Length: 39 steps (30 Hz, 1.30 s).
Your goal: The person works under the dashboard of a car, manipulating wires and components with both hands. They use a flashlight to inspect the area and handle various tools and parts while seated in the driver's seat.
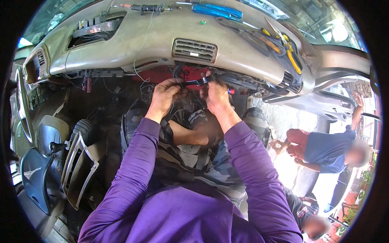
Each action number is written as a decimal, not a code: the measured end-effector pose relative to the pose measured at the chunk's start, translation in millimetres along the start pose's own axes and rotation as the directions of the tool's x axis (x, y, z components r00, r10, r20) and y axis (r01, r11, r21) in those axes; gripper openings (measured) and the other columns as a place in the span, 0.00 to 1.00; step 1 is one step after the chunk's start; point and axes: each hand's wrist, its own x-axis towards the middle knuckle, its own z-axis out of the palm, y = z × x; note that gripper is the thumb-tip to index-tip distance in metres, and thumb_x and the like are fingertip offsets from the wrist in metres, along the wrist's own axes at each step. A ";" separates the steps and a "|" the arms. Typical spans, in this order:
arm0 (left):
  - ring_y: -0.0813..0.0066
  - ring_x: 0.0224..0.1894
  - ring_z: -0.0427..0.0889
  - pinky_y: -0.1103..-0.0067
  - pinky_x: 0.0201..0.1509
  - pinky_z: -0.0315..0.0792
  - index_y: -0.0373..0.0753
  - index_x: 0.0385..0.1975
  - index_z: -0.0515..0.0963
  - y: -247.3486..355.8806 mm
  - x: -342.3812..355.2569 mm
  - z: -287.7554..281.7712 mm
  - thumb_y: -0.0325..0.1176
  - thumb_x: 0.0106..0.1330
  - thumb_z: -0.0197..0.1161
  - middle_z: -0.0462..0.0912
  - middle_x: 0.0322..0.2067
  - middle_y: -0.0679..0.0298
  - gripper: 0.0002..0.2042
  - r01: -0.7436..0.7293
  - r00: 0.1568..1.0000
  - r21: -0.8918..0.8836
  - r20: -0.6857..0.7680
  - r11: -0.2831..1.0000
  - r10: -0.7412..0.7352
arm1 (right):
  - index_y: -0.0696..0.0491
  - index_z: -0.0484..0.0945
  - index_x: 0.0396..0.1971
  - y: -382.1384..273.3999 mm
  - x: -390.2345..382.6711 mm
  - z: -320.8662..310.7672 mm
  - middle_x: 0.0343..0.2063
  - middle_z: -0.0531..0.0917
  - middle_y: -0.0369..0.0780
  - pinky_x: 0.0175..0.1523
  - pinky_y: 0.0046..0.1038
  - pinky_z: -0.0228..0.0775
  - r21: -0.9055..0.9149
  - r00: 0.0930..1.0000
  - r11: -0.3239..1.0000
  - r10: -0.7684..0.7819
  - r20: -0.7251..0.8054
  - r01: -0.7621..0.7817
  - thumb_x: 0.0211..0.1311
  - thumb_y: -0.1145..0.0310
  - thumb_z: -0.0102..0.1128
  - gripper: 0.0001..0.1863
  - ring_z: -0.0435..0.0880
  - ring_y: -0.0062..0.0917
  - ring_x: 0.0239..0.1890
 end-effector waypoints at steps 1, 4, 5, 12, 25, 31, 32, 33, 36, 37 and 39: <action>0.72 0.34 0.86 0.78 0.42 0.82 0.31 0.47 0.78 -0.1 -0.2 0.6 0.23 0.69 0.60 0.84 0.36 0.59 0.09 0.001 1.000 0.004 -0.008 1.000 -0.001 | 0.48 0.80 0.44 1.3 -0.6 1.6 0.29 0.82 0.34 0.30 0.30 0.69 0.006 1.000 1.000 -0.001 -0.011 0.001 0.67 0.52 0.64 0.16 0.74 0.25 0.22; 0.73 0.34 0.86 0.77 0.42 0.82 0.31 0.46 0.79 1.9 -2.1 -1.1 0.22 0.69 0.59 0.84 0.35 0.60 0.08 -0.011 1.000 0.106 -0.018 0.994 0.013 | 0.48 0.79 0.43 6.7 -5.9 13.5 0.28 0.81 0.34 0.28 0.28 0.67 -0.028 1.000 0.999 -0.024 -0.014 0.024 0.67 0.53 0.64 0.15 0.74 0.24 0.22; 0.73 0.34 0.86 0.77 0.42 0.82 0.31 0.45 0.79 2.9 -2.9 -2.3 0.23 0.69 0.59 0.84 0.34 0.60 0.08 -0.018 1.000 0.154 -0.018 0.988 0.021 | 0.48 0.79 0.43 8.2 -8.4 18.2 0.28 0.81 0.34 0.28 0.27 0.67 -0.048 0.999 0.998 -0.036 -0.010 0.036 0.67 0.53 0.63 0.15 0.74 0.23 0.22; 0.75 0.32 0.85 0.78 0.40 0.82 0.31 0.41 0.78 7.3 -4.3 2.6 0.21 0.67 0.62 0.84 0.33 0.62 0.06 -0.009 0.999 0.016 -0.034 1.000 0.010 | 0.48 0.79 0.43 1.9 -11.1 24.2 0.31 0.82 0.33 0.27 0.26 0.67 -0.053 1.000 0.998 0.020 0.005 -0.020 0.68 0.54 0.63 0.14 0.74 0.21 0.22; 0.75 0.33 0.85 0.78 0.40 0.81 0.32 0.43 0.78 4.7 -4.4 2.6 0.23 0.67 0.63 0.83 0.33 0.62 0.07 0.016 1.000 -0.020 0.003 1.000 -0.016 | 0.49 0.79 0.42 8.6 -11.2 27.3 0.29 0.80 0.32 0.27 0.25 0.69 -0.118 1.000 0.993 -0.005 0.027 0.008 0.68 0.52 0.63 0.16 0.74 0.20 0.23; 0.73 0.35 0.85 0.76 0.42 0.82 0.33 0.43 0.78 3.5 -2.7 3.3 0.22 0.67 0.61 0.83 0.36 0.62 0.07 0.037 0.999 -0.039 0.035 0.999 -0.035 | 0.49 0.80 0.41 17.8 -7.6 27.8 0.29 0.80 0.32 0.28 0.23 0.68 -0.190 0.995 0.977 -0.087 0.038 0.093 0.68 0.51 0.63 0.17 0.75 0.20 0.24; 0.72 0.36 0.84 0.75 0.43 0.82 0.33 0.43 0.78 1.7 -1.7 2.3 0.21 0.67 0.61 0.83 0.37 0.61 0.06 0.040 0.998 -0.041 0.046 0.998 -0.039 | 0.49 0.80 0.41 20.3 -6.6 27.7 0.30 0.80 0.32 0.28 0.23 0.69 -0.219 0.993 0.969 -0.111 0.036 0.116 0.68 0.51 0.63 0.17 0.75 0.19 0.24; 0.71 0.35 0.84 0.75 0.42 0.82 0.33 0.43 0.78 0.5 -1.4 1.2 0.21 0.67 0.60 0.83 0.38 0.61 0.07 0.042 0.998 -0.052 0.041 0.998 -0.040 | 0.49 0.80 0.41 20.8 -6.8 28.5 0.30 0.80 0.32 0.28 0.22 0.69 -0.203 0.995 0.974 -0.091 0.037 0.097 0.68 0.51 0.63 0.17 0.75 0.19 0.25; 0.70 0.35 0.84 0.73 0.42 0.83 0.33 0.44 0.78 -1.0 -1.0 -0.2 0.21 0.67 0.60 0.83 0.39 0.60 0.07 0.054 0.998 -0.101 0.037 0.993 -0.051 | 0.49 0.81 0.42 21.1 -6.1 28.2 0.30 0.80 0.32 0.29 0.21 0.69 -0.176 0.998 0.983 -0.051 0.035 0.056 0.68 0.50 0.63 0.17 0.75 0.18 0.26; 0.69 0.35 0.85 0.72 0.42 0.83 0.32 0.44 0.77 0.1 -1.8 0.0 0.21 0.67 0.60 0.83 0.38 0.60 0.07 0.063 0.997 -0.127 0.042 0.990 -0.058 | 0.49 0.81 0.42 20.2 -4.4 26.4 0.30 0.80 0.32 0.29 0.21 0.69 -0.180 0.998 0.982 -0.050 0.029 0.054 0.67 0.50 0.63 0.17 0.75 0.18 0.26; 0.69 0.35 0.85 0.73 0.41 0.83 0.32 0.44 0.78 1.7 -2.8 0.9 0.22 0.67 0.61 0.83 0.37 0.60 0.08 0.063 0.998 -0.143 0.040 0.988 -0.058 | 0.49 0.81 0.42 19.6 -3.6 25.6 0.30 0.80 0.32 0.29 0.21 0.68 -0.190 0.999 0.981 -0.045 0.025 0.049 0.68 0.50 0.62 0.17 0.75 0.18 0.26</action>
